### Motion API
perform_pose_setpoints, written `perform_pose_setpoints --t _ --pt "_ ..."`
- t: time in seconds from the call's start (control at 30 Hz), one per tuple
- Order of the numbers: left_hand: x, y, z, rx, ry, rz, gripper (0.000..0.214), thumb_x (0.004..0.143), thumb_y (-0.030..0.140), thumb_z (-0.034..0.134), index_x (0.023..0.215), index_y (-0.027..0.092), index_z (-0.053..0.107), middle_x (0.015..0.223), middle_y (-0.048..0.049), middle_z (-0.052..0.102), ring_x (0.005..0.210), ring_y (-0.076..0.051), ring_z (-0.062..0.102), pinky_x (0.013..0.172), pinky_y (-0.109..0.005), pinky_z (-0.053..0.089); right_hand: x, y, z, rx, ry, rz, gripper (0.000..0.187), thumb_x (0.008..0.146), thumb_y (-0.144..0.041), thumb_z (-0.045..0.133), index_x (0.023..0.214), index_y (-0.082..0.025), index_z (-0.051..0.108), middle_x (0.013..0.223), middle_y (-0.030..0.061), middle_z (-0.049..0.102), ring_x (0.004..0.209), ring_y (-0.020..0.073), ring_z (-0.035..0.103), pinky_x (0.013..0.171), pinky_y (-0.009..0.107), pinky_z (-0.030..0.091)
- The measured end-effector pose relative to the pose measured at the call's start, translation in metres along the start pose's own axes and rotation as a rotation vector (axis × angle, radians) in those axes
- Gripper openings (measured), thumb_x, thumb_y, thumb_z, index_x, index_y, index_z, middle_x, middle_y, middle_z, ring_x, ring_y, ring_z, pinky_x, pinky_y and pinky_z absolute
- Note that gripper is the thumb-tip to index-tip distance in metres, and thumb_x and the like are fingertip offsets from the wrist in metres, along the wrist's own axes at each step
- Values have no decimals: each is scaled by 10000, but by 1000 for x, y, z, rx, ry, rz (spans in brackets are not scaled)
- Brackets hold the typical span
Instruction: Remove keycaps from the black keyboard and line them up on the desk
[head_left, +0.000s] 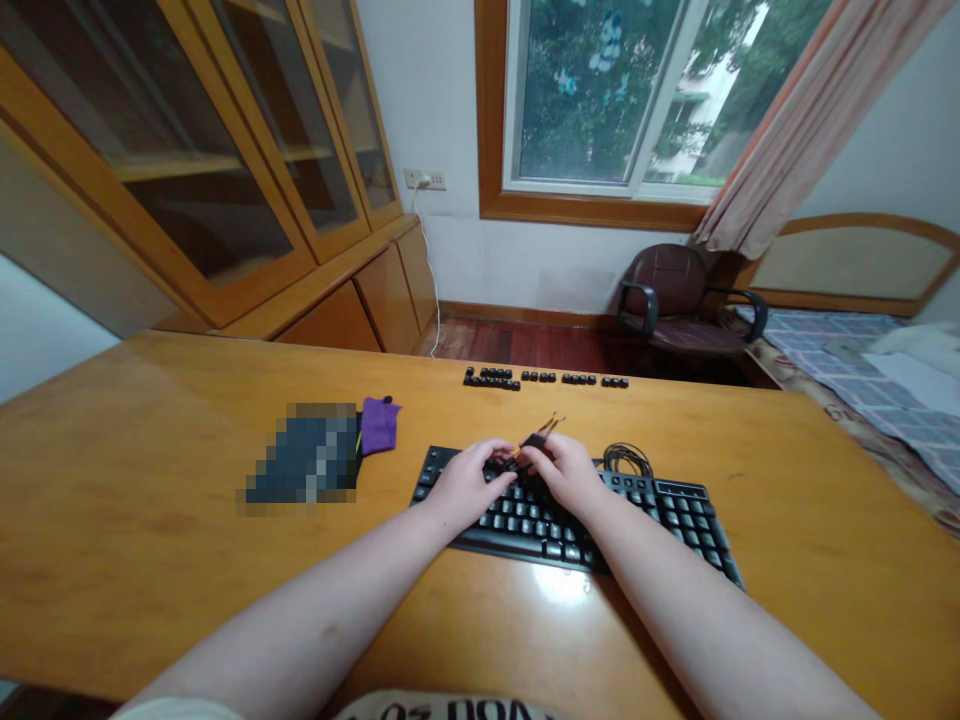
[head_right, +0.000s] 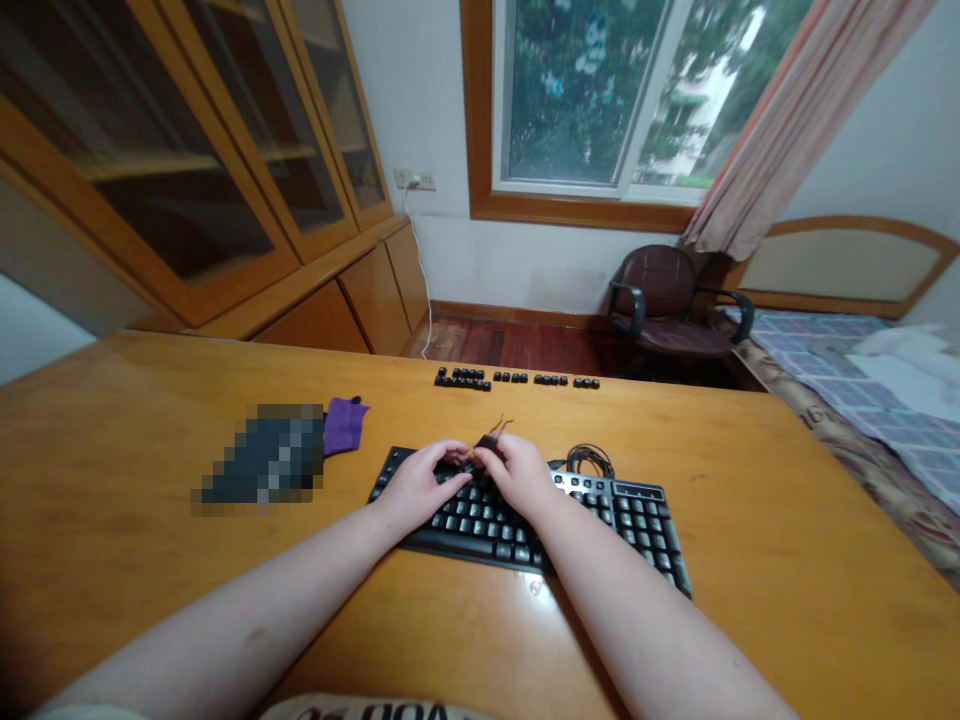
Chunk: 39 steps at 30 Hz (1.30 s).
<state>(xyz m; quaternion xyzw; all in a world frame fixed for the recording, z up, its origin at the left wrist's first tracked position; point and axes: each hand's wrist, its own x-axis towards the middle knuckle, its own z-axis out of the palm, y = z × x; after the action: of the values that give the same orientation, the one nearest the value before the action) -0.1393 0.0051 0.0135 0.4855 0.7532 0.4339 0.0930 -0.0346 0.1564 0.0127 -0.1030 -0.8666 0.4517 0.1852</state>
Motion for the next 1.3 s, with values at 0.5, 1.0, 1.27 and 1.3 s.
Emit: perform_pose_setpoints --t 0.5,1.0,1.27,1.3 --pt "-4 -4 2 -122 7 -32 367 743 197 627 1091 203 512 1016 -34 635 946 -167 604 885 -340 480 1 -3 -3 206 -40 26 226 843 -321 495 757 -162 631 708 35 670 672 155 630 643 280 515" --pt "0 -3 -1 -31 -15 8 285 769 207 603 1053 223 629 1032 -28 674 964 -184 614 903 -348 471 1 -10 -9 140 -65 -162 171 824 -228 529 873 -216 692 852 33 704 809 159 644 778 313 495" --pt "1 -1 -3 -62 -27 -23 250 822 219 524 1037 220 651 1045 -40 675 969 -187 616 910 -363 467 1 -9 -6 164 -51 -185 162 822 -244 534 857 -221 691 862 37 699 834 165 640 815 332 490" --pt "2 -2 -3 -81 -26 -26 243 808 215 546 1025 222 656 1032 -39 677 964 -187 616 910 -363 466 1 -8 -6 151 -30 -176 163 824 -247 532 858 -217 688 856 40 695 830 168 637 807 331 491"
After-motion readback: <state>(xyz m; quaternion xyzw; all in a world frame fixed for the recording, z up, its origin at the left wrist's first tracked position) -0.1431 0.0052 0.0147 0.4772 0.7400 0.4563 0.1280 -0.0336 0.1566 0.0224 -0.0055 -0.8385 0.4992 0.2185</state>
